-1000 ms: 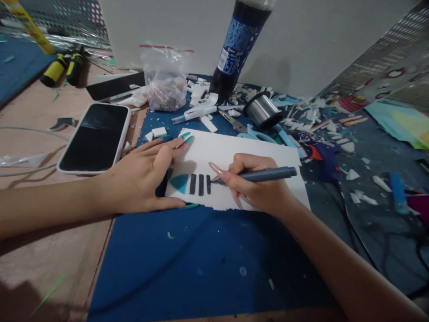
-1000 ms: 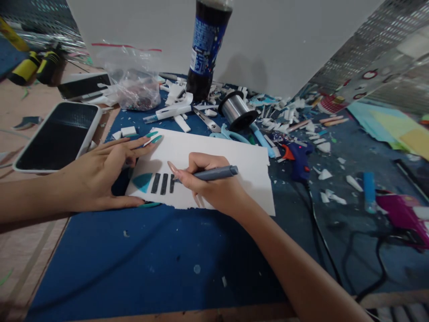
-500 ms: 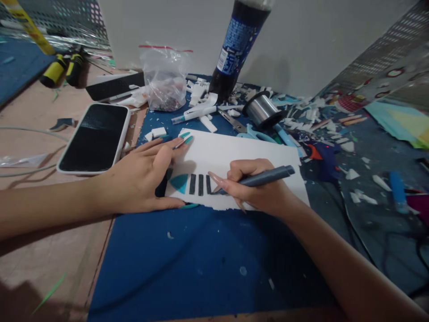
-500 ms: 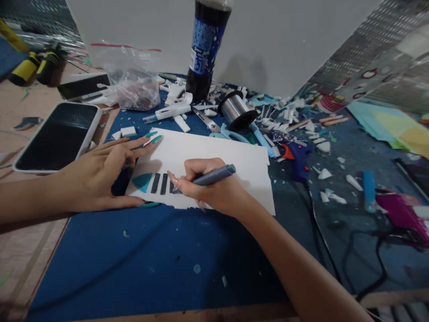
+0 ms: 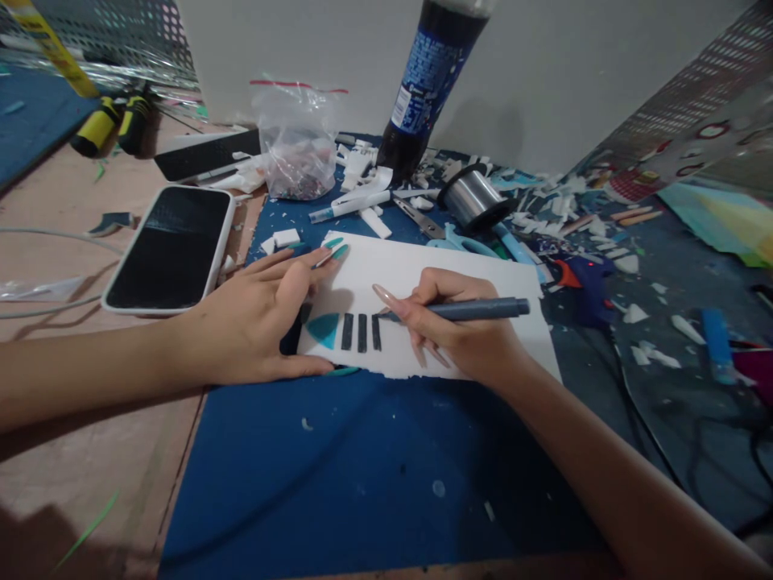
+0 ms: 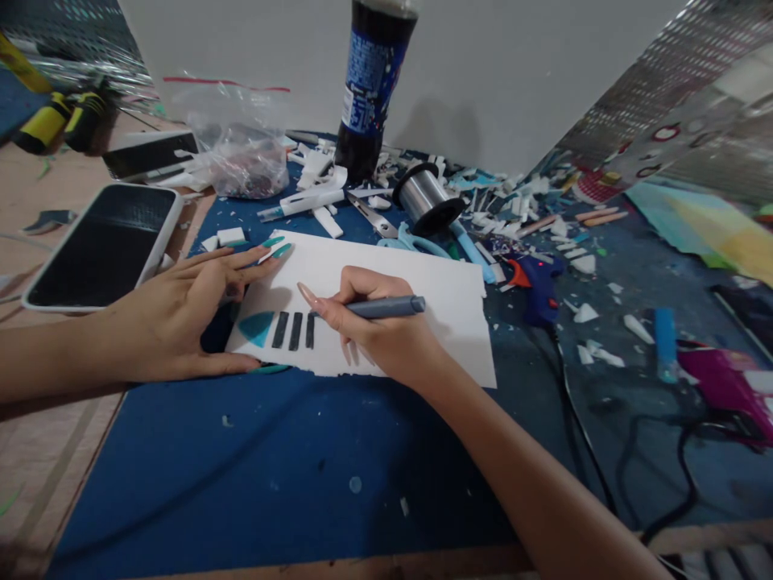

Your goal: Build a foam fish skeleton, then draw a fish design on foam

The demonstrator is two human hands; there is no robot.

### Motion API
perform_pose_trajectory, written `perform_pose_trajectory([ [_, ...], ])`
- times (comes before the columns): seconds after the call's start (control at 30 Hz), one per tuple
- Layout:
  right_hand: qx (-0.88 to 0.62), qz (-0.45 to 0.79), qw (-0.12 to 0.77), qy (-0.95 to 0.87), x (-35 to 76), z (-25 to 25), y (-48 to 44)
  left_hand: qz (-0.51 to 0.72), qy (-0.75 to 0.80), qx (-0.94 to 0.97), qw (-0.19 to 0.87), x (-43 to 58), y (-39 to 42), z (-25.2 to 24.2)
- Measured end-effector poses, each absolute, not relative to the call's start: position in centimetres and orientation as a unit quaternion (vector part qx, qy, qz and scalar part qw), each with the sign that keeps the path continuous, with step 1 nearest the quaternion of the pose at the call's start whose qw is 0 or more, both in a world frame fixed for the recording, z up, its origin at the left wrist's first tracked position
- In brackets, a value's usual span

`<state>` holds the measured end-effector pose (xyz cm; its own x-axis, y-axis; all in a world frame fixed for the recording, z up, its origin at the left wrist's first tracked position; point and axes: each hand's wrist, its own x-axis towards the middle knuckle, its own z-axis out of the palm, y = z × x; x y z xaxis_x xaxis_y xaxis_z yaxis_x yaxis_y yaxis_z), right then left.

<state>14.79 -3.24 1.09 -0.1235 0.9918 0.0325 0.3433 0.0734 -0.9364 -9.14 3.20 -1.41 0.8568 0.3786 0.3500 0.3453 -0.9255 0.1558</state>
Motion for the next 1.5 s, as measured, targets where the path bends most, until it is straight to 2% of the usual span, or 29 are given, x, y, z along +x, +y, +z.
perform_pose_trajectory([
  [0.3,-0.530,0.410,0.380,-0.638,14.94,0.94,-3.09,0.162,0.205,0.964,0.044,-9.07,3.09,-1.28],
  [0.67,-0.549,0.401,0.377,-0.629,14.95,1.11,-3.24,0.186,0.190,0.963,0.041,-9.12,3.17,-1.42],
  [1.3,-0.529,0.386,0.308,-0.690,15.14,1.87,-3.18,0.189,0.194,0.961,0.063,-9.11,3.19,-1.56],
  [1.5,-0.496,0.395,0.337,-0.696,15.23,1.64,-3.31,0.186,0.190,0.963,0.050,-9.17,3.06,-1.46],
])
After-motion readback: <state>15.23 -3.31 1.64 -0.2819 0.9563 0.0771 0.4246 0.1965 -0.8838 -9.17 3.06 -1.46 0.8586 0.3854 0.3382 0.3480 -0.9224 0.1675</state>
